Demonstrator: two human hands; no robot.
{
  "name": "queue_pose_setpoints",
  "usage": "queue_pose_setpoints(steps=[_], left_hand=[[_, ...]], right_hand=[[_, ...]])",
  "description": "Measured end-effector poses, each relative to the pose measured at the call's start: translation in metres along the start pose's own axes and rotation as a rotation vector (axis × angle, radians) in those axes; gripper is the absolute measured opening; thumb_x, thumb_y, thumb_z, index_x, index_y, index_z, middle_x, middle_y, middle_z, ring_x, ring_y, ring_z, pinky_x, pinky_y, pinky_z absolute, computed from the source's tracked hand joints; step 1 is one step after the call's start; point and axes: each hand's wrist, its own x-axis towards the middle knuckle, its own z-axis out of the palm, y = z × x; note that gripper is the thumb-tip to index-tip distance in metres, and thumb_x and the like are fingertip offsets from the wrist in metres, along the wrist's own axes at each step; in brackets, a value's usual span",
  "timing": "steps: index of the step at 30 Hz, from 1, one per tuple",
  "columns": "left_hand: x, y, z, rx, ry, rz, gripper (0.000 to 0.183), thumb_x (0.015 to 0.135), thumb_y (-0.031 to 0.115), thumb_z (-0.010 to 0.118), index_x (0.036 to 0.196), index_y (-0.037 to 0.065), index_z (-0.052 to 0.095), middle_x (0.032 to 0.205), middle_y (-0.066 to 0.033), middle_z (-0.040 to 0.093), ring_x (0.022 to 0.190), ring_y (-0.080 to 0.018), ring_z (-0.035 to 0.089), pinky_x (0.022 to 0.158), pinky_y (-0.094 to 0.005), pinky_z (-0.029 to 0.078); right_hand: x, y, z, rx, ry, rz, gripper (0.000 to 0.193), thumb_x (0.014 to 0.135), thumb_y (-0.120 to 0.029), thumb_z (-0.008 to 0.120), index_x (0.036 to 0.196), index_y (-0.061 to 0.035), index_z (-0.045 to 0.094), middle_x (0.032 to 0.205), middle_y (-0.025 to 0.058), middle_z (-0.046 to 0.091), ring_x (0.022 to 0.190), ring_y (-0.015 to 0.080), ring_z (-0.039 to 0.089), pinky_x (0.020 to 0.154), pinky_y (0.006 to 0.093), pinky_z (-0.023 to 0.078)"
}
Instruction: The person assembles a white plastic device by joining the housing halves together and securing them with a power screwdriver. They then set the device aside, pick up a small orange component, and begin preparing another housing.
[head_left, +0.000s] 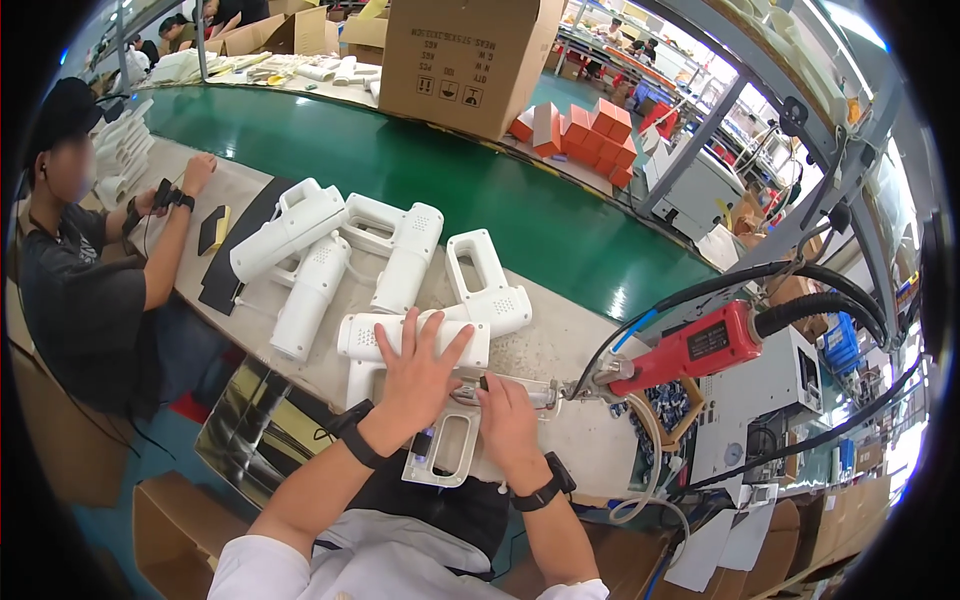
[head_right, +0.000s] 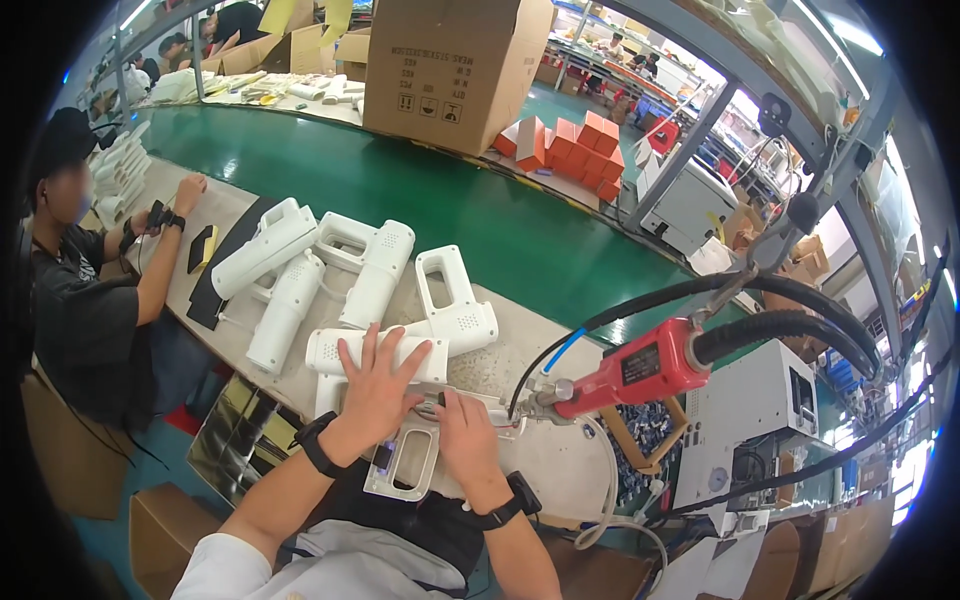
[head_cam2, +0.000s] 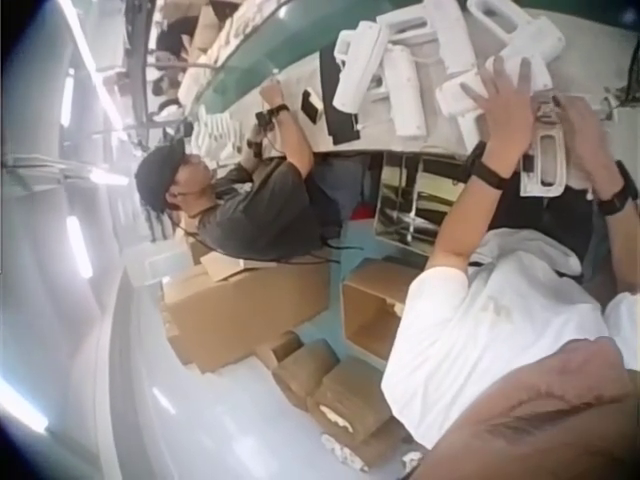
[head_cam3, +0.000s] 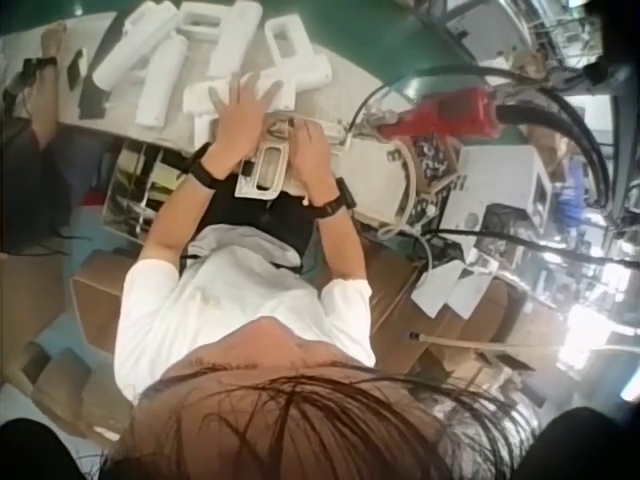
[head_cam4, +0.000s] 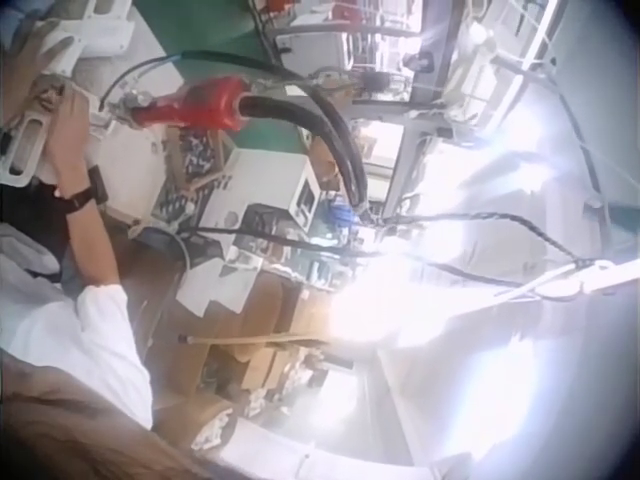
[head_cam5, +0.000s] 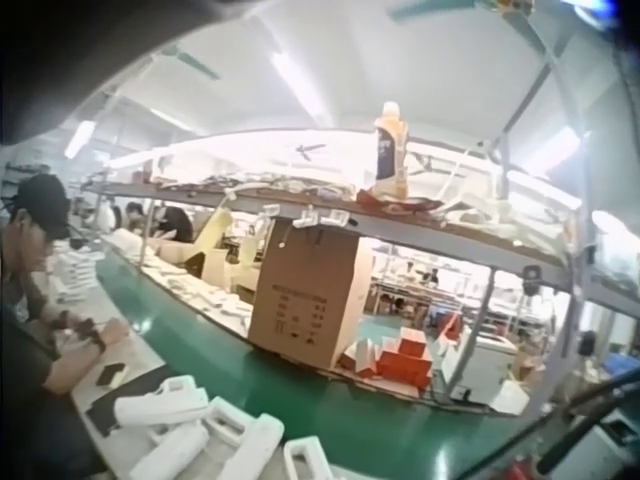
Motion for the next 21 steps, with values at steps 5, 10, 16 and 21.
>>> queue_pose_setpoints(steps=[5,10,16,21], left_hand=[[-0.001,-0.001,-0.002,0.004,0.016,0.000,0.079,0.067,0.020,0.079,0.137,0.024,0.043,0.140,-0.0151,0.031,0.135,-0.0431,0.021,0.100,-0.0736,0.010],[-0.003,0.000,-0.003,-0.005,0.003,-0.004,0.078,0.068,0.019,0.078,0.137,0.024,0.044,0.140,-0.0148,0.031,0.134,-0.0427,0.022,0.100,-0.0736,0.010],[0.000,0.002,0.001,0.006,-0.011,-0.006,0.077,0.067,0.020,0.078,0.136,0.024,0.045,0.141,-0.0147,0.032,0.134,-0.0421,0.022,0.100,-0.0734,0.010],[0.001,-0.001,-0.002,0.008,-0.009,-0.001,0.075,0.068,0.022,0.077,0.136,0.023,0.046,0.141,-0.0143,0.034,0.135,-0.0401,0.023,0.101,-0.0724,0.010]], right_hand=[[0.019,-0.010,-0.013,0.046,-0.142,-0.010,0.032,0.076,-0.010,0.071,0.106,-0.0030,0.063,0.097,0.0103,0.062,0.090,0.0294,0.058,0.075,0.0375,0.051],[0.021,-0.009,-0.009,0.002,-0.224,-0.071,0.029,0.077,-0.014,0.069,0.103,-0.0018,0.062,0.097,0.0090,0.061,0.094,0.0272,0.056,0.077,0.0358,0.050],[0.021,-0.009,-0.012,-0.016,-0.271,-0.071,0.030,0.075,-0.013,0.071,0.102,-0.0003,0.064,0.099,0.0100,0.062,0.097,0.0288,0.055,0.079,0.0361,0.050],[-0.011,-0.020,-0.032,0.046,0.069,0.011,0.030,0.074,-0.007,0.074,0.101,0.0007,0.063,0.099,0.0150,0.062,0.090,0.0322,0.059,0.076,0.0382,0.051]])
